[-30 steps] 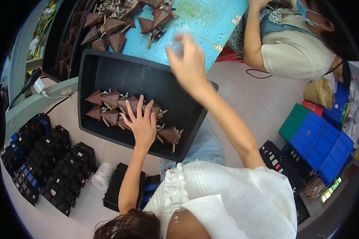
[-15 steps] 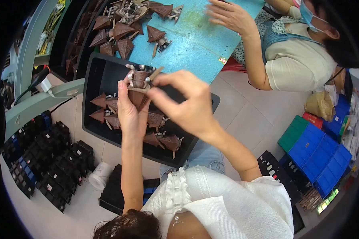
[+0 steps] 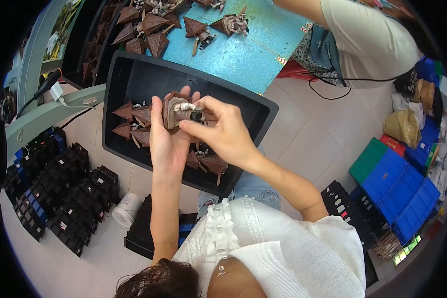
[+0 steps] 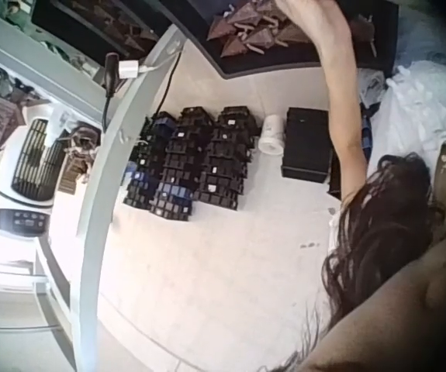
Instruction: The person assembles small plastic figurine parts by hand, sorting them into a black tray and applying adhesive from a bottle at a workbench.
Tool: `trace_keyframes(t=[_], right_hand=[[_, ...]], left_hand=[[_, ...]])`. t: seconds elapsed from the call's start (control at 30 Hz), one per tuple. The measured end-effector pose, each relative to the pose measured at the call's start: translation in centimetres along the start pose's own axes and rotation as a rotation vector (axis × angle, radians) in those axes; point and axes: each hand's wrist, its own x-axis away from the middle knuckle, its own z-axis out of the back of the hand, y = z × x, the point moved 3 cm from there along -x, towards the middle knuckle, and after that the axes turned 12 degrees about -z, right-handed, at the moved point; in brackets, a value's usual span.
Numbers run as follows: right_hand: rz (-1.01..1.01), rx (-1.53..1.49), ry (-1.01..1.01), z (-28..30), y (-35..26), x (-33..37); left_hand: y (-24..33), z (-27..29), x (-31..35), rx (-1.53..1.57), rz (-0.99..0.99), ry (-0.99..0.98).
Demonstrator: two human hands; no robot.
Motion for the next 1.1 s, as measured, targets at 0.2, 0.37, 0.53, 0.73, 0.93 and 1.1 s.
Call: trace_keyframes(t=[0.2,0.37,0.53,0.73,0.93,1.1], right_hand=[[-0.382,-0.493,-0.241,1.2,0.2,-0.1],[0.793,0.847,0.110,0.3,-0.5,-0.6],[0.003,0.196,-0.016,1.2,1.1,-1.9],[0.726,0.809,0.323,-1.5,0.0,1.1],[0.789,0.594,0.424,-3.0,0.3,3.3],[0.700,0.840,0.432,-1.0,1.4,3.2]], left_hand=[[0.5,0.1,0.3,-0.067,-0.203,-0.271],[0.8,4.1,-2.6,-0.633,0.195,-0.198],[1.6,2.4,-2.9,-0.720,0.378,-0.199],[-0.5,4.3,-3.6,0.069,0.375,-0.128],[-1.3,2.0,-1.2,0.595,0.342,-0.219],[-1.5,3.0,-0.3,0.044,0.154,0.048]])
